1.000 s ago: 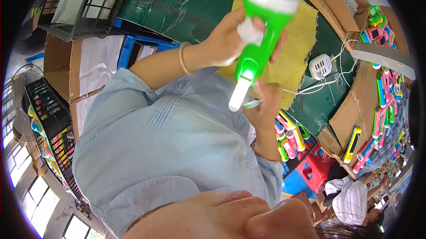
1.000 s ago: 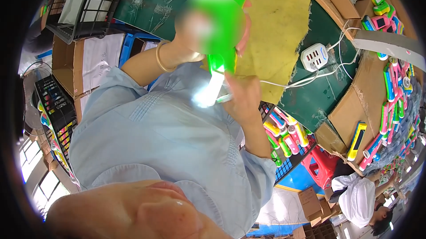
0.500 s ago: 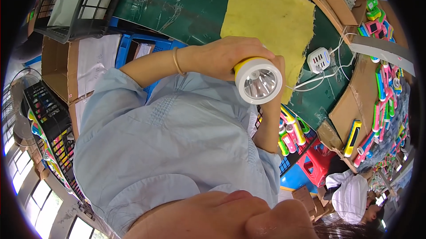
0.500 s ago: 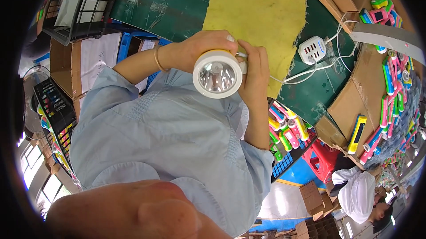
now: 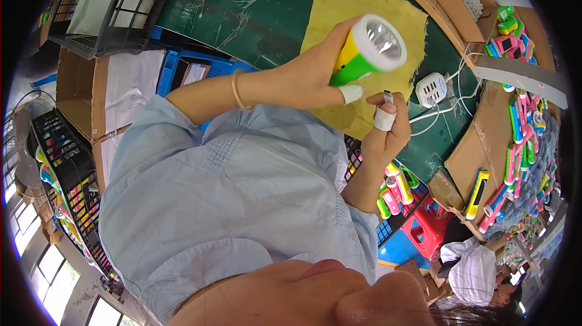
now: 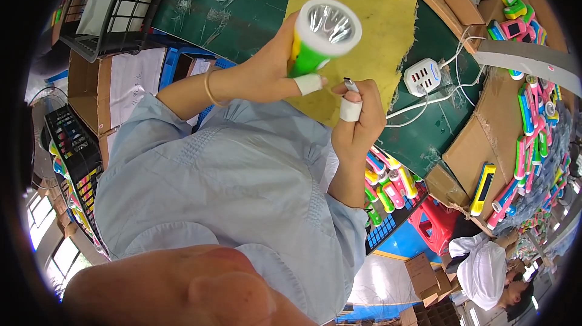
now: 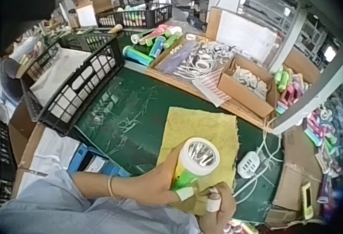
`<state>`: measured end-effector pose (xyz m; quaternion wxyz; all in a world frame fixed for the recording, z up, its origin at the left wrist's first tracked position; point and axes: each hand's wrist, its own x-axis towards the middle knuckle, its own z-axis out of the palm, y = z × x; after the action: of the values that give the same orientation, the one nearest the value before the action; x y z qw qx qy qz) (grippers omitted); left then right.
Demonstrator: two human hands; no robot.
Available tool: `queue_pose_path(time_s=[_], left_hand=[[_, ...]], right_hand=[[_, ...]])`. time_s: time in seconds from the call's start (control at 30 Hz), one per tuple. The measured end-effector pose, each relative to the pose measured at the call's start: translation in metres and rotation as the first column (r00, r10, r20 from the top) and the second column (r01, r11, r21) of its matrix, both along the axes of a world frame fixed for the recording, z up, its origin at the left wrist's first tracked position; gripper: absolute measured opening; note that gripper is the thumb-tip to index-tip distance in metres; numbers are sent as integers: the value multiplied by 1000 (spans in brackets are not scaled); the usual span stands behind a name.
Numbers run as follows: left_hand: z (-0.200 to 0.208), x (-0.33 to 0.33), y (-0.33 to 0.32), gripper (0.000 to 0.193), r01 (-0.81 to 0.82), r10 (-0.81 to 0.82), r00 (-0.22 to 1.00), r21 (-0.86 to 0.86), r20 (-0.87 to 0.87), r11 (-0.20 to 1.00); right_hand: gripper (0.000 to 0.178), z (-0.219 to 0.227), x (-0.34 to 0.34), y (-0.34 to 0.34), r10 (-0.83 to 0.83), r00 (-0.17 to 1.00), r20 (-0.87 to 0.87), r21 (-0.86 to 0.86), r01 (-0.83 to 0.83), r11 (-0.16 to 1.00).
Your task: Inspecting and wiping hand-held flashlights at a factory workstation.
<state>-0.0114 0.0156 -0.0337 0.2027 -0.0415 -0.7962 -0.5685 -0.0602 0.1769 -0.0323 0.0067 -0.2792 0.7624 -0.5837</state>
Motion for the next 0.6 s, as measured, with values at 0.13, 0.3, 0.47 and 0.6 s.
queue_pose_path(time_s=[0.13,0.3,0.47,0.6], left_hand=[[15,-5,-9,76,166,-281,922,381,268,909],[9,-7,-4,72,72,-111,956,148,272,986],[5,-8,-2,65,-30,15,959,48,284,998],[2,-9,2,65,-104,113,974,-55,197,993]], right_hand=[[28,8,-9,8,225,971,78,-205,-205,957],[20,22,-16,-6,276,961,11,44,-276,960],[18,33,-12,-11,153,982,-113,246,-122,961],[18,35,-11,-15,140,973,-184,320,-75,945]])
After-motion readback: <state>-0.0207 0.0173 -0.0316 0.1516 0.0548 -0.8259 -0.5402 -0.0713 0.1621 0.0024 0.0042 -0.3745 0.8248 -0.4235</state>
